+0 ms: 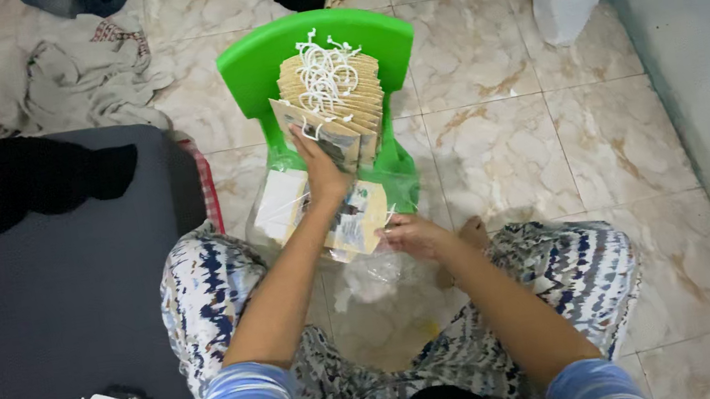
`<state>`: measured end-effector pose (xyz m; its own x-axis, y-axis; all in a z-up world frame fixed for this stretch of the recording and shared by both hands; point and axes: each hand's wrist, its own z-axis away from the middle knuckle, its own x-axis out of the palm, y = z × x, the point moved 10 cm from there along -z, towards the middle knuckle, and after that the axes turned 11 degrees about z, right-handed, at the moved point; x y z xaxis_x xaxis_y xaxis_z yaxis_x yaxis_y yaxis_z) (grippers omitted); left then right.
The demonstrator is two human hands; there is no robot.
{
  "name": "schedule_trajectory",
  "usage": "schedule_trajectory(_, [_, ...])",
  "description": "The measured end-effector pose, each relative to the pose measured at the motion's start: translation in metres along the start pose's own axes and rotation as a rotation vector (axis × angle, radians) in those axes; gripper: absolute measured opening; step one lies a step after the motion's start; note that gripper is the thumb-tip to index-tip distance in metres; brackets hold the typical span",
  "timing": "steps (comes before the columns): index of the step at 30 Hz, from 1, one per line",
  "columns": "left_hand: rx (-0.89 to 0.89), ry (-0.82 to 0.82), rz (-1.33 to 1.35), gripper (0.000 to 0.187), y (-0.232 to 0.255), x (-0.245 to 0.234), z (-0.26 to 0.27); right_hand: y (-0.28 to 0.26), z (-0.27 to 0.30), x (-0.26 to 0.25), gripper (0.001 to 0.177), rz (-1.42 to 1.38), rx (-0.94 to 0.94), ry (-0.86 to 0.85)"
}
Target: The person sits on the floor and places multiple small books into a clear plastic bag. They repeatedly pick up books from a green chair and insert them into the bag, adjusting the contents as they go.
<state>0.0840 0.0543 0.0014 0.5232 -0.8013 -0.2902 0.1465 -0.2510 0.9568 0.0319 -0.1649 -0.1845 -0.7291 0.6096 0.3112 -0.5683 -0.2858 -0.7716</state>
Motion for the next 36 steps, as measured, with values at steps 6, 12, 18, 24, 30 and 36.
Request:
schedule_trajectory(6, [0.009,0.021,-0.022,0.15,-0.01,0.003,-0.003,-0.012,-0.01,0.03,0.041,0.015,0.139,0.059])
schedule_trajectory(12, [0.027,-0.016,-0.048,0.155,-0.011,0.005,-0.007,-0.008,-0.018,0.028,0.032,0.258,0.238,0.115])
schedule_trajectory(18, [0.056,-0.084,-0.002,0.158,-0.005,-0.003,-0.013,-0.028,-0.016,0.003,0.032,0.422,0.12,0.24])
schedule_trajectory(24, [0.117,-0.157,0.004,0.156,-0.005,-0.018,-0.015,-0.064,0.01,-0.023,0.022,1.034,0.225,0.208])
schedule_trajectory(30, [0.132,-0.079,0.02,0.137,0.005,-0.03,-0.012,-0.153,0.08,-0.064,0.035,1.119,0.13,0.792])
schedule_trajectory(36, [0.058,0.006,0.035,0.123,0.017,-0.036,-0.005,-0.232,0.059,-0.002,0.134,0.926,-0.613,0.92])
